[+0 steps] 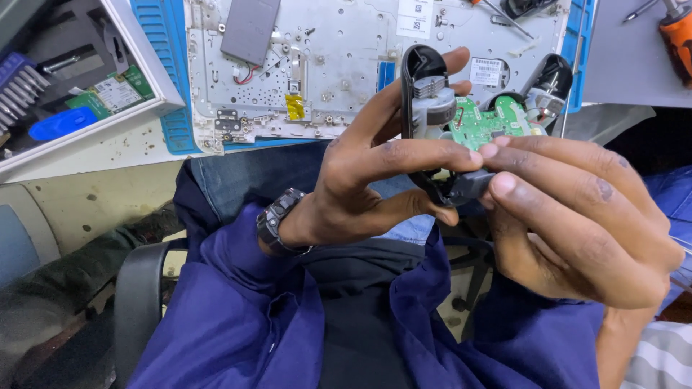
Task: The person assembles a disassembled electronic device, likely a game controller, by hand. They connect a ribbon cable to the circuit board, place a battery into the housing, and then snap the two halves of the plastic casing together to complete the assembly.
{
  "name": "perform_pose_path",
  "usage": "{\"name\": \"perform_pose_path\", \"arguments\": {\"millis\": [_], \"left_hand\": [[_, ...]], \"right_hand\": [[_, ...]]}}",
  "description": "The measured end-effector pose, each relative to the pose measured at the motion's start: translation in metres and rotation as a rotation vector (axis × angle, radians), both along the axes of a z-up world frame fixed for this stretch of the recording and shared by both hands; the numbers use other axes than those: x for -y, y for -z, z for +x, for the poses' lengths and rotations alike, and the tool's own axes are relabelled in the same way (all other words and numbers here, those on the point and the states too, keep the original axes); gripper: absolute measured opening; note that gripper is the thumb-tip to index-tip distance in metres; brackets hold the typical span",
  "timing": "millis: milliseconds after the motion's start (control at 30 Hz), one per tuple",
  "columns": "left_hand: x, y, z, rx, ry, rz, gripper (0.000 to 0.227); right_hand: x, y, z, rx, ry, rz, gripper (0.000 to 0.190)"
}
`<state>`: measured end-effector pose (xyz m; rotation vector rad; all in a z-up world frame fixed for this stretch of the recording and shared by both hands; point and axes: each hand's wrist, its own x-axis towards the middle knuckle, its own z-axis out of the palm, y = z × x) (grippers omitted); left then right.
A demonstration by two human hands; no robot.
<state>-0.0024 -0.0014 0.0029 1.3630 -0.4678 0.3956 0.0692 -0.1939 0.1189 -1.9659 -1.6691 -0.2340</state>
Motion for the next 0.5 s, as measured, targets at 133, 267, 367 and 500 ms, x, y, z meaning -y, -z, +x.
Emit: {"name": "perform_pose_path", "arguments": {"millis": [133, 267, 367, 500], "left_hand": [[-0.002, -0.001, 0.001, -0.001, 0.01, 0.006, 0.039], [-0.001, -0.001, 0.001, -0.049, -0.03, 0.021, 0.04], [-0.005, -0.001, -0.001, -0.065, -0.004, -0.015, 0.037], [-0.005, 0.002, -0.002, -0.04, -0.038, 0.006, 0.038]], "right_hand": [[-0.001, 0.005, -0.001, 0.02, 0.027, 0.019, 0.01], [0.003, 0.0, -0.018, -0.022, 0.139, 0.013, 0.02], [-0.006, -0.004, -0.033, -0.005, 0.254, -0.046, 0.01], [0.02, -0.021, -0.027, 0.028, 0.219, -0.062, 0.008]]}}
